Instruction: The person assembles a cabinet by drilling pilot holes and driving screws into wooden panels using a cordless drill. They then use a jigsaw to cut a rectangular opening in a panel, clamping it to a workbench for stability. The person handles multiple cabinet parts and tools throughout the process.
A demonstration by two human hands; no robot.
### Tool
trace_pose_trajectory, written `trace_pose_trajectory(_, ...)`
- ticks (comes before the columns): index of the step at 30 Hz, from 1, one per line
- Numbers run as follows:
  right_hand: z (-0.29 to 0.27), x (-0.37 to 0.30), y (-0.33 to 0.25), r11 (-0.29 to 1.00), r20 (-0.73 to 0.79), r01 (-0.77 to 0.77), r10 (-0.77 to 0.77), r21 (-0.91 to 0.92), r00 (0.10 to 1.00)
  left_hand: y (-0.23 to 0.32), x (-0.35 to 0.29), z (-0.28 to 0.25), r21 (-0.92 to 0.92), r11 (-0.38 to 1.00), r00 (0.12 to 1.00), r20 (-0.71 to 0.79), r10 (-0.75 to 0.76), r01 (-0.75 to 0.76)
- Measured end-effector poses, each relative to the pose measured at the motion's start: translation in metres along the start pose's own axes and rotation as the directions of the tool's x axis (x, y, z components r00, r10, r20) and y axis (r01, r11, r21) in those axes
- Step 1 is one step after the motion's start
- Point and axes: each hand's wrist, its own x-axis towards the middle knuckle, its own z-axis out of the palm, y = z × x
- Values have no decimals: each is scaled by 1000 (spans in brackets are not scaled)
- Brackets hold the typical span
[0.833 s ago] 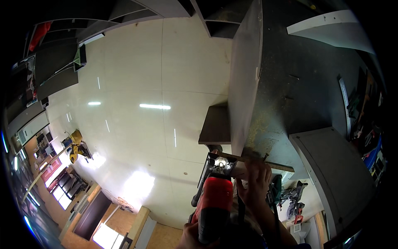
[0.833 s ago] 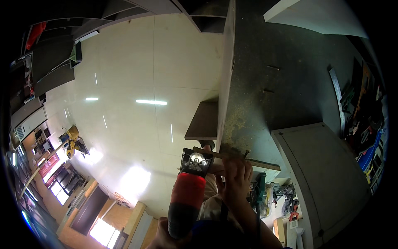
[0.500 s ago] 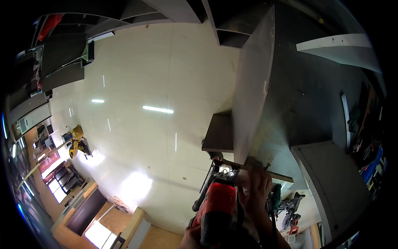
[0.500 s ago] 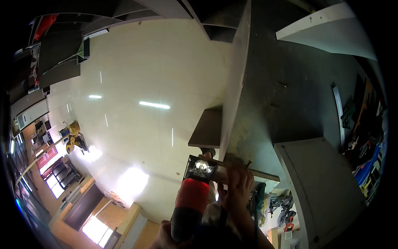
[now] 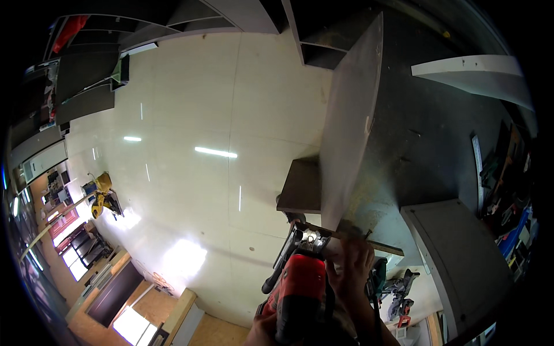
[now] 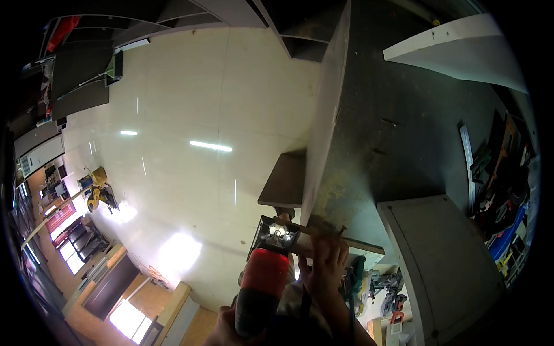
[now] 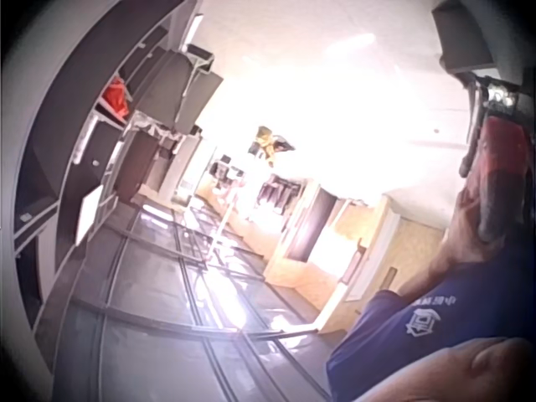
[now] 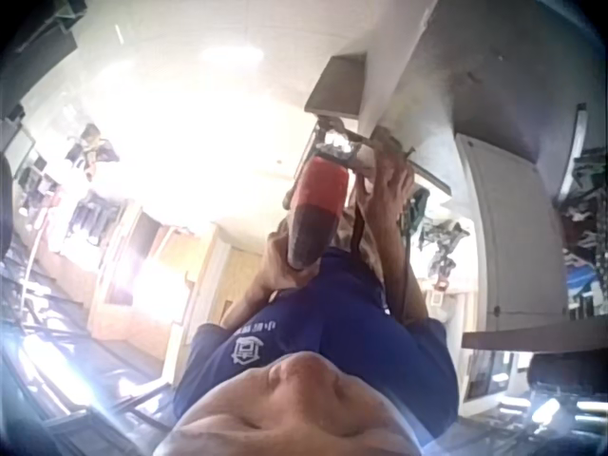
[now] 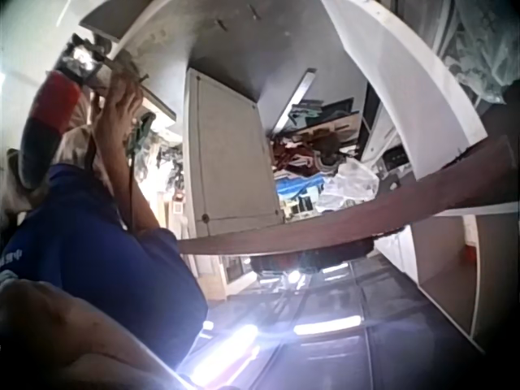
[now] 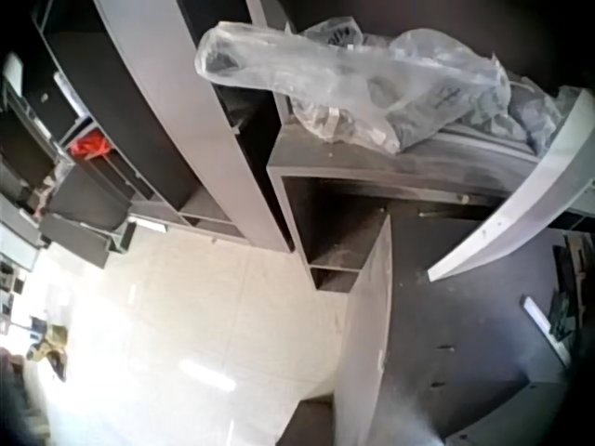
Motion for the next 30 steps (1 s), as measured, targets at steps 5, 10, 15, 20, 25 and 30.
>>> trace_pose_trajectory(5, -2, 1, -2, 1000, 17, -6, 6, 3, 1000, -4, -2, 1, 8, 1000, 1000, 8, -17, 17)
trace_pose_trajectory(10, -1, 1, -1, 1000, 6, -7, 7, 14, 1000, -7, -7, 2, 41, 997, 998, 20, -67, 66)
trace_pose_trajectory(15, -1, 2, -1, 1000, 13, -12, 11, 13, 1000, -3, -4, 2, -4, 998, 998, 8, -57, 58)
trace_pose_trajectory(20, -1, 2, -3, 999, -8, -31, 31, 9, 999, -4, -5, 2, 19, 998, 998, 8, -67, 66)
trace_pose_trajectory(25, -1, 3, -3, 1000, -21, -28, 29, 6, 999, -1, -2, 1, 10, 1000, 1000, 1, -24, 24)
trace_pose_trajectory(30, 0, 3, -3, 999, -15, -32, 32, 1, 999, 2, 0, 2, -12, 1000, 1000, -1, -14, 14)
